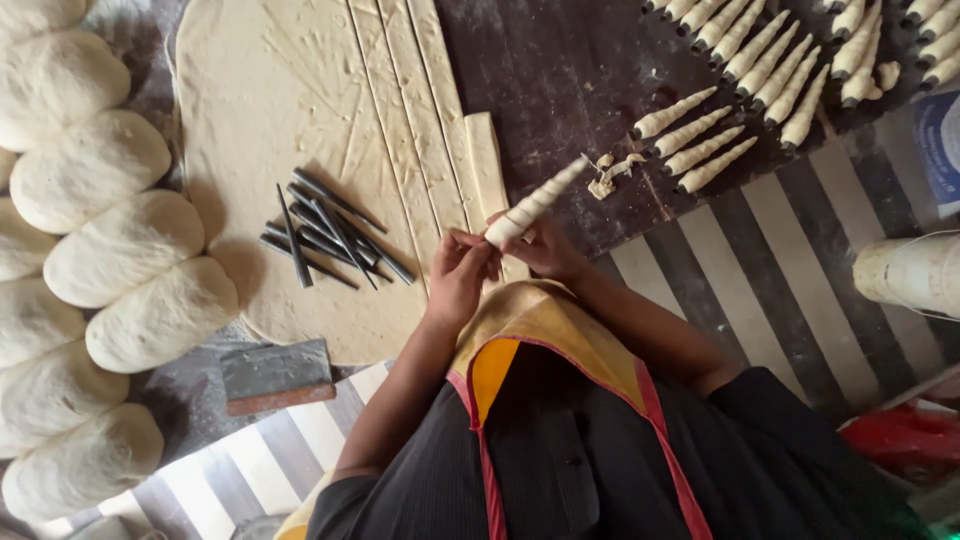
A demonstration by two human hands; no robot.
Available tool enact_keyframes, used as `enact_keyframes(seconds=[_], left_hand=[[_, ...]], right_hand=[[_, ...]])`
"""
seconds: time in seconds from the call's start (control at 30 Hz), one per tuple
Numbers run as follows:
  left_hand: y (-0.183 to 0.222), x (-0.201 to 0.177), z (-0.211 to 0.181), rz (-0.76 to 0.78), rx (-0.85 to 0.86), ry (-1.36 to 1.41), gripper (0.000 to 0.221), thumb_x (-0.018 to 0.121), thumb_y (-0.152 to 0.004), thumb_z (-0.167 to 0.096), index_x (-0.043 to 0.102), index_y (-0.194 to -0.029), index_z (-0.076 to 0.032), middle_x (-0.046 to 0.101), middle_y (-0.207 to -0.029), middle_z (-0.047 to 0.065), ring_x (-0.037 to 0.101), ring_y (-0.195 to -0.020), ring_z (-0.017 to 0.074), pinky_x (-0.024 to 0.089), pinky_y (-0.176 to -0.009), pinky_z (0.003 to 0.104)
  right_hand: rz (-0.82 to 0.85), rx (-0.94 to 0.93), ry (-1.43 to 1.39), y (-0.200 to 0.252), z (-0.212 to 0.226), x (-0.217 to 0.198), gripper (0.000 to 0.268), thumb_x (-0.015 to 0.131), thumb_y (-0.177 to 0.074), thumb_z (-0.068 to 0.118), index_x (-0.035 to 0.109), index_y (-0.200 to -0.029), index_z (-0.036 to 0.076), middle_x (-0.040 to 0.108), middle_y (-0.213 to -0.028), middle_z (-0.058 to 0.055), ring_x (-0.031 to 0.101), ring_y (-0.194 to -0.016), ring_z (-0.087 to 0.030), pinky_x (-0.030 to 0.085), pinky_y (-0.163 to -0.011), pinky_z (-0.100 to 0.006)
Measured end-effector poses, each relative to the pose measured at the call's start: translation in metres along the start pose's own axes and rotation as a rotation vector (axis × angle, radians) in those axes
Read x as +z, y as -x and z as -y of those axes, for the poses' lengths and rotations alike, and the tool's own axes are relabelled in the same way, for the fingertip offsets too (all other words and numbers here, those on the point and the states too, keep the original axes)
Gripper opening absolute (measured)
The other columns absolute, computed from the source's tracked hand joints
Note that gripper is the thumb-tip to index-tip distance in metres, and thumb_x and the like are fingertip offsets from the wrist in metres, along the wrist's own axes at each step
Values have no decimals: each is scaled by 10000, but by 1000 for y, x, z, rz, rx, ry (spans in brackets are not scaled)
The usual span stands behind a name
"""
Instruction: The person cuts strips from a large flattened sheet of dough with a dough scraper, then wraps each strip spirally around a tapered metal cone mold and sets the finished dough-covered cones in rows on the table alongside many already completed ones.
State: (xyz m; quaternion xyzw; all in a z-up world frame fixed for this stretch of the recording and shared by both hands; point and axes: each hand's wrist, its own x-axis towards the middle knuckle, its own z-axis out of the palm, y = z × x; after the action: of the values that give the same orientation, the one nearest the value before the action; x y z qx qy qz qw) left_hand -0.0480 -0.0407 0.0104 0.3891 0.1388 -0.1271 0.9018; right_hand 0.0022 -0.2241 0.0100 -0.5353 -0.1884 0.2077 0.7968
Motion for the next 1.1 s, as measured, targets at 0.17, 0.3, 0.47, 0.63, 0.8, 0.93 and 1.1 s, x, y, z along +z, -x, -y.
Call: enact_keyframes(seconds=[0.17, 0.3, 0.47, 0.63, 0.8, 0.93, 1.1], left_hand=[[-1, 6, -7, 40, 51, -31, 87, 581, -1022, -11, 533, -1091, -35, 665, -955, 132, 661, -820, 197, 569, -728, 325], [-4, -7, 9, 8, 97, -56, 86, 596, -1035, -2, 528, -1073, -38, 670, -948, 139, 658, -794, 197, 566, -706, 322], [0, 7, -13, -66, -22, 17, 99, 599, -1001, -37, 543, -1083, -35, 652, -937, 131, 660, -825, 207, 582, -743, 340], [-2, 1, -3, -29, 83, -4, 107, 591, -1012, 27, 534, -1088, -23, 657, -949, 128, 660, -833, 207, 568, -745, 335], [-2, -2, -5, -40, 26, 18, 101, 594, -1007, -9, 539, -1092, -18, 656, -917, 134, 660, -791, 202, 570, -705, 331], [-6, -11, 3, -50, 264, -387, 178, 655, -1013, -10, 522, -1132, 3, 654, -995, 138, 668, -859, 190, 586, -768, 334], [8, 38, -54, -41, 395, -958, 438, 771, -916, -135, 531, -1250, 14, 647, -1106, 178, 683, -945, 252, 594, -761, 348]], right_hand=[[-21, 83, -23, -3, -4, -2, 389, 668, -1015, 160, 551, -1348, -2, 689, -1157, -71, 667, -995, -133, 578, -853, -318], [-35, 30, 116, -1, 0, -2, 364, 670, -1032, 135, 575, -1347, -20, 702, -1154, -86, 669, -1071, -157, 561, -950, -333], [-39, 28, 46, -5, -3, -2, 365, 668, -1019, 130, 560, -1335, -18, 691, -1225, -85, 652, -1160, -148, 545, -1010, -328], [-46, -13, 223, -4, -15, -8, 390, 705, -1007, 82, 586, -1356, -43, 703, -1157, -101, 668, -1086, -152, 558, -957, -320], [2, 87, 30, -13, 2, -3, 374, 710, -977, 143, 589, -1299, -2, 742, -988, -47, 718, -870, -110, 613, -772, -277], [-123, 191, 410, -7, -28, -14, 249, 796, -968, 126, 717, -1156, -17, 656, -895, -97, 548, -765, -147, 444, -641, -310], [7, 22, 345, -11, -6, -8, 265, 762, -972, 164, 697, -1186, 22, 741, -1082, -54, 696, -987, -126, 571, -822, -288]])
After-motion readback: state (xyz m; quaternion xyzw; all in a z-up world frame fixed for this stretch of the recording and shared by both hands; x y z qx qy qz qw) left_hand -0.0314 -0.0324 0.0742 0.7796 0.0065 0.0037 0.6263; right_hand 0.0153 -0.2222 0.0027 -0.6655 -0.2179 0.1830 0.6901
